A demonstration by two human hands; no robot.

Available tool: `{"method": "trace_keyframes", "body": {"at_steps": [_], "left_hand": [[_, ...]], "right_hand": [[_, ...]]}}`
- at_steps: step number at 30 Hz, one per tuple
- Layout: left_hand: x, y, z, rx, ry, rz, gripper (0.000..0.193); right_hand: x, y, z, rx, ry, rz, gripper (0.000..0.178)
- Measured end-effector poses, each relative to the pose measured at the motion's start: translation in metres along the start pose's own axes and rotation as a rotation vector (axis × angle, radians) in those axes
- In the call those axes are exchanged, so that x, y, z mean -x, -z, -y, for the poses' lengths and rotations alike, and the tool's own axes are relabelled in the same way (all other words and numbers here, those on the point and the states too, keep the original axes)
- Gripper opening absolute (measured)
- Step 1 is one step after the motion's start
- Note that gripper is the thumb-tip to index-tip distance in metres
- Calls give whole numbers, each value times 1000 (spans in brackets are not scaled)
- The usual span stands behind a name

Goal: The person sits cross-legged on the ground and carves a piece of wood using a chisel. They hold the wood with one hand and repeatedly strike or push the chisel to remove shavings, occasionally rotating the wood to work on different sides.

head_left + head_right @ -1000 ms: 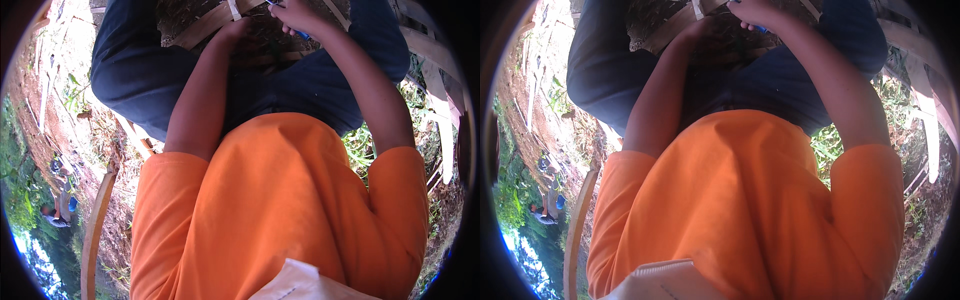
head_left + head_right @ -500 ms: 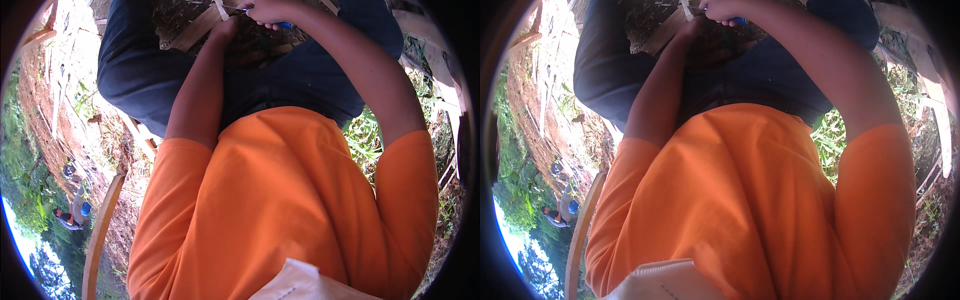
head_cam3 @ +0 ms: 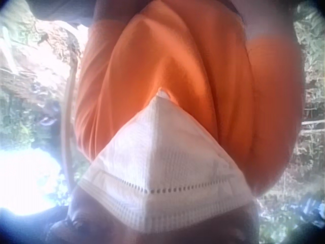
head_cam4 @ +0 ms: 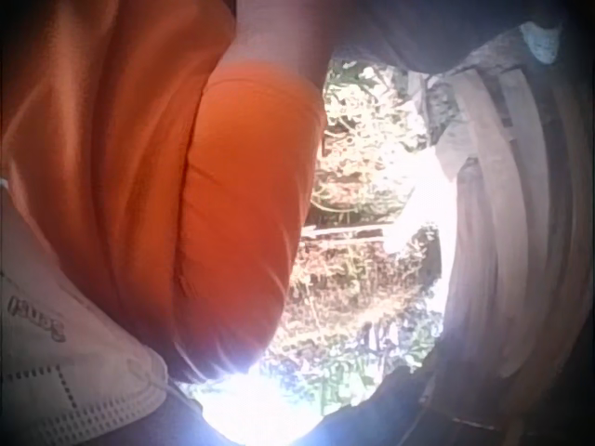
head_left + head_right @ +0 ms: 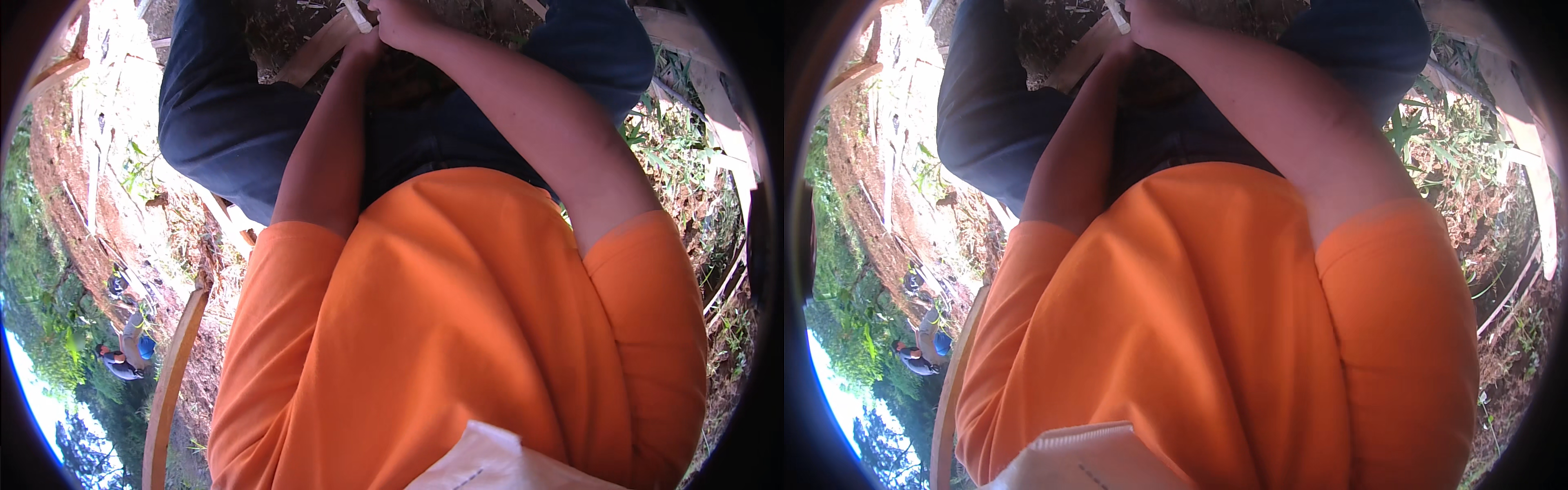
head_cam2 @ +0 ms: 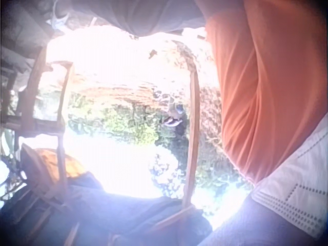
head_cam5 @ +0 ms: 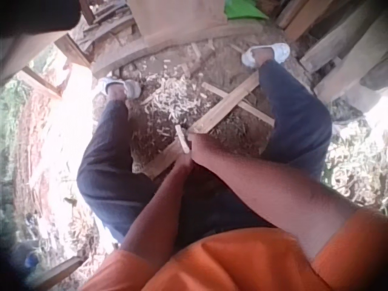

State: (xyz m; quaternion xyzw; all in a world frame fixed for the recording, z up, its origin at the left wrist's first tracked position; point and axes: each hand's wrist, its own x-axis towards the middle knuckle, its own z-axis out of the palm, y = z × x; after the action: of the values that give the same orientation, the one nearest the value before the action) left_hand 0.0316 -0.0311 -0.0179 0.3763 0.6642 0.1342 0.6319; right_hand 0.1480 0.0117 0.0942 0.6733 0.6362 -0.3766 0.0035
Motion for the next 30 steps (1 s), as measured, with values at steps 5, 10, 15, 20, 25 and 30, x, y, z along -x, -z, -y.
{"method": "trace_keyframes", "body": {"at_steps": [5, 10, 15, 20, 25, 30], "left_hand": [[20, 8, -3, -35, 88, 11, 77], [-13, 4, 36, -92, 15, -166, 56], [17, 6, -5, -95, 84, -101, 67], [27, 10, -14, -64, 89, -53, 69], [20, 9, -8, -63, 63, -60, 68], [6, 4, 4, -68, 13, -92, 68]], "right_hand": [[-21, 18, 14, 31, 26, 4, 27], [18, 42, 8, -97, 27, 230, 41], [20, 48, 5, 34, 5, 349, 49], [9, 56, 14, 125, 59, 405, 50], [13, 52, 14, 130, 71, 331, 47], [13, 42, 14, 53, 74, 280, 33]]}}
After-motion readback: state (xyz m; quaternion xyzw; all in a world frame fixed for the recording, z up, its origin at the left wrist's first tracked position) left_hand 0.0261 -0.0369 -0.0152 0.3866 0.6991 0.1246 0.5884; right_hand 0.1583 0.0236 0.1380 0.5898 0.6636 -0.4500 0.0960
